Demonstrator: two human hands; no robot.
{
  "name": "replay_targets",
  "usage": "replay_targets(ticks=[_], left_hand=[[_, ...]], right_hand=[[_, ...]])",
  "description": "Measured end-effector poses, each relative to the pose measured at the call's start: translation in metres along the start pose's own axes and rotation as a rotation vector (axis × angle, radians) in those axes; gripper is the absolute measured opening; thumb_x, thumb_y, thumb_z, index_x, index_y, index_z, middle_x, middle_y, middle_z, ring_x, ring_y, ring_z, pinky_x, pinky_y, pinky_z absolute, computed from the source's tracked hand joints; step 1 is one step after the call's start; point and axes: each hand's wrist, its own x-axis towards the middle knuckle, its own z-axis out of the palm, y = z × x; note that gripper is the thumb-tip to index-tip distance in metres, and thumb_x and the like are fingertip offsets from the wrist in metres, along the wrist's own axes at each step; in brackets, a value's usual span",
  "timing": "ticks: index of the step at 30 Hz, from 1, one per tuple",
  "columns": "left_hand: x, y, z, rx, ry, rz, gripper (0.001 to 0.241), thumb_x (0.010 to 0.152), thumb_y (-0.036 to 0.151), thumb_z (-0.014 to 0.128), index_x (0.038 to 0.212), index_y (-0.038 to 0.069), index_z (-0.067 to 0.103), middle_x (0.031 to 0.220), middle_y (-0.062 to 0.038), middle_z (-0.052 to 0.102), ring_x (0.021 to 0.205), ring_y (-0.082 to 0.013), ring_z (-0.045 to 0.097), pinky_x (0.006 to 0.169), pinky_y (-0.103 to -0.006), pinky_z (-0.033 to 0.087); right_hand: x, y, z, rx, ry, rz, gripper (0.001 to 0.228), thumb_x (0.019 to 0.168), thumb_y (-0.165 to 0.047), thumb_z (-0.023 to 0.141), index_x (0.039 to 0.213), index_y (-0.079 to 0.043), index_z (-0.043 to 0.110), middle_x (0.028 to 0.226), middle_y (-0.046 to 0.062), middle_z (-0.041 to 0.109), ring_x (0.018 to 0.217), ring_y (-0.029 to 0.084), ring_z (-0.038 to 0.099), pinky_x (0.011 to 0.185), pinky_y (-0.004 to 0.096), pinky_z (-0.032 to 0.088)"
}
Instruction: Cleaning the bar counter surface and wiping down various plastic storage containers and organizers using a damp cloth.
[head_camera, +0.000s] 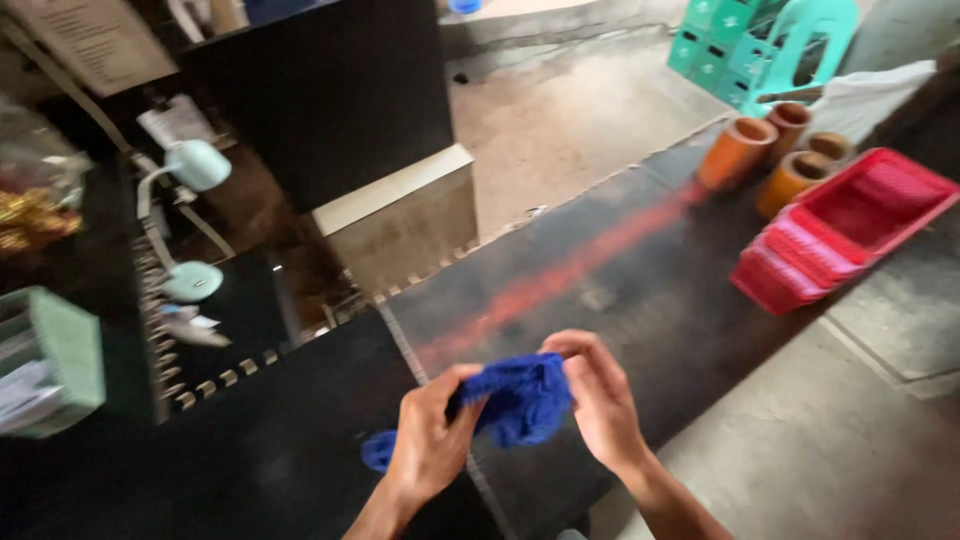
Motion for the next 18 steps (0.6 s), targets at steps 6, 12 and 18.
replay_targets(ticks=[6, 12, 18], left_hand=[[0.088, 0.034, 0.125, -0.368, -0.134, 0.082, 0.016, 0.100, 0.003, 0.062, 0.115, 0.005, 0.069, 0.095, -0.002, 0.068, 0.090, -0.0066, 0.059, 0.080, -0.0248, 0.053], [0.187, 0.040, 0.200, -0.886, -0.673, 0.144, 0.084, 0.080, 0.020, 0.076, 0.155, 0.015, 0.038, 0.151, -0.007, 0.045, 0.138, -0.0194, 0.045, 0.108, -0.0379, 0.040], [0.203, 0.087, 0.312, -0.228, -0.245, 0.273, 0.103, 0.073, 0.049, 0.089, 0.159, 0.019, 0.039, 0.158, -0.024, 0.039, 0.146, -0.0389, 0.042, 0.116, -0.0504, 0.040]], right_hand=[[0.007, 0.017, -0.126, 0.251, -0.218, 0.146, 0.042, 0.098, -0.028, 0.054, 0.128, 0.002, 0.059, 0.112, 0.008, 0.069, 0.106, 0.014, 0.064, 0.097, 0.032, 0.051], [-0.019, 0.016, -0.226, 0.075, 0.155, -0.161, 0.032, 0.095, -0.001, 0.064, 0.126, 0.006, 0.063, 0.115, 0.010, 0.068, 0.107, 0.020, 0.063, 0.096, 0.037, 0.049], [-0.117, 0.153, -0.389, -0.096, 0.269, -0.287, 0.037, 0.083, 0.011, 0.066, 0.119, 0.002, 0.065, 0.098, 0.004, 0.054, 0.091, 0.018, 0.051, 0.080, 0.036, 0.041]])
